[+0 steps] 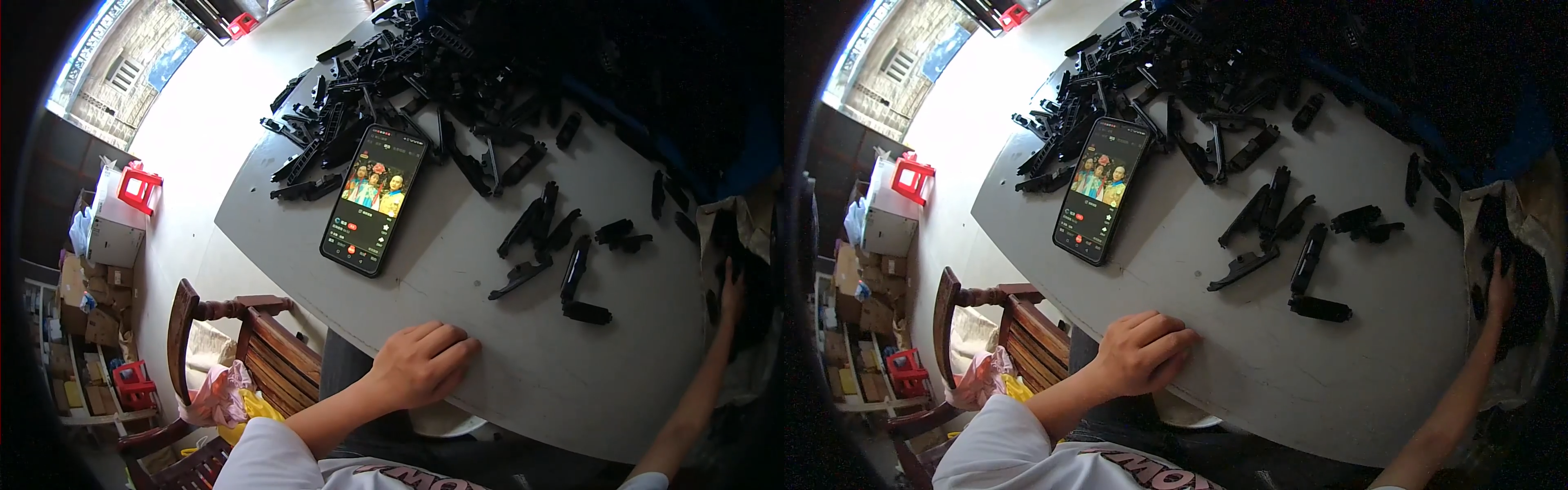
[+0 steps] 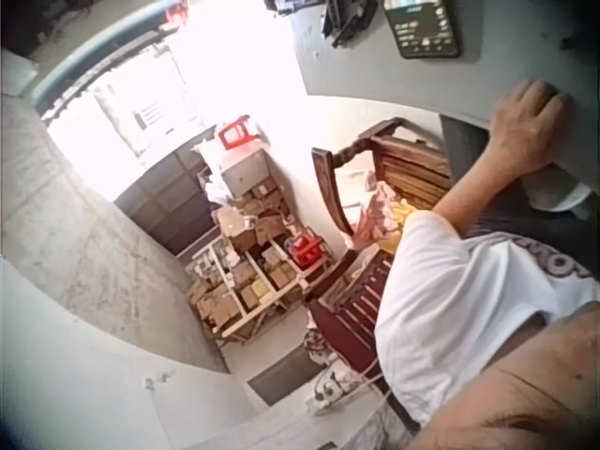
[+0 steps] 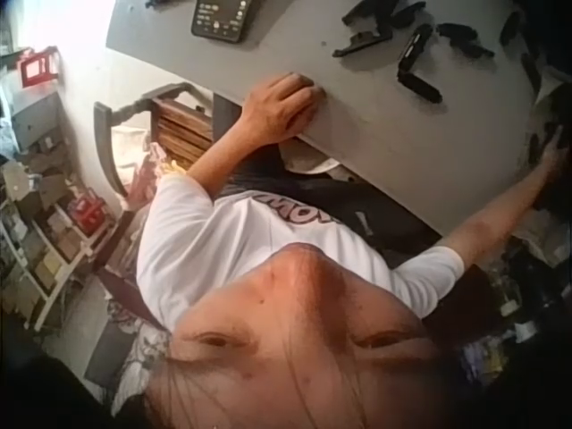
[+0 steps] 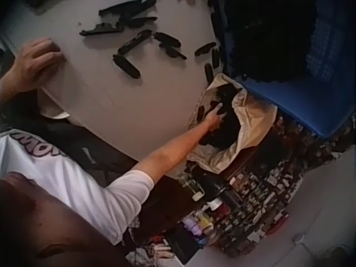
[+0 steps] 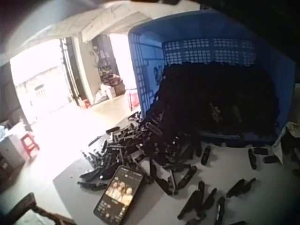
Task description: Sorting and inspecting black plastic components on a workbench.
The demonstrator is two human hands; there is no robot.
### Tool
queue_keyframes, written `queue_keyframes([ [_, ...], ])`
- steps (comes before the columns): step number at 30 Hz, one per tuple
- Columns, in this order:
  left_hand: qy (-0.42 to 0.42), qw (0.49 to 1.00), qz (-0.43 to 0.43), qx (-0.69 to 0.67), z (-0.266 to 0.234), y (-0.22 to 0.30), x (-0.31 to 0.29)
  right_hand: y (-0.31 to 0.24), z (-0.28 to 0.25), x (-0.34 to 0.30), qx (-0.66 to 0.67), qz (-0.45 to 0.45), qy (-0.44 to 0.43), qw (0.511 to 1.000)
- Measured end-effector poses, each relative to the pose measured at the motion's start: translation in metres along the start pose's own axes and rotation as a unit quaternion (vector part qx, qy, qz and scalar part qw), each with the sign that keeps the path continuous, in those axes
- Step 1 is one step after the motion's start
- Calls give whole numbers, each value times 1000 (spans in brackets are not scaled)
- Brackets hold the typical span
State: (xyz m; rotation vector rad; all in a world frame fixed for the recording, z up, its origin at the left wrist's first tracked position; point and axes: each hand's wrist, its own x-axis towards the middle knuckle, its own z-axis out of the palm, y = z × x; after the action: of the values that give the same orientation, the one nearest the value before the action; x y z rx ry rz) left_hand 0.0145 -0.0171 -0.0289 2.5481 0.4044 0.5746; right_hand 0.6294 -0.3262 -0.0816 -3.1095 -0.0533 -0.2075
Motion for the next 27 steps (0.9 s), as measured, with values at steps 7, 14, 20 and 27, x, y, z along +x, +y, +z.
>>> queue_keyframes([
  [7,1,1000,-1,3,0,0,0,-5,5,-5,19,-15,28,999],
  [14,2,1000,0,3,0,1,0,-3,10,-3,25,18,27,999],
  [20,-33,999,-6,2,-2,1,-2,3,9,5,49,36,13,998],
  [27,-30,999,-1,10,-2,1,-2,-4,4,-3,47,35,4,998],
])
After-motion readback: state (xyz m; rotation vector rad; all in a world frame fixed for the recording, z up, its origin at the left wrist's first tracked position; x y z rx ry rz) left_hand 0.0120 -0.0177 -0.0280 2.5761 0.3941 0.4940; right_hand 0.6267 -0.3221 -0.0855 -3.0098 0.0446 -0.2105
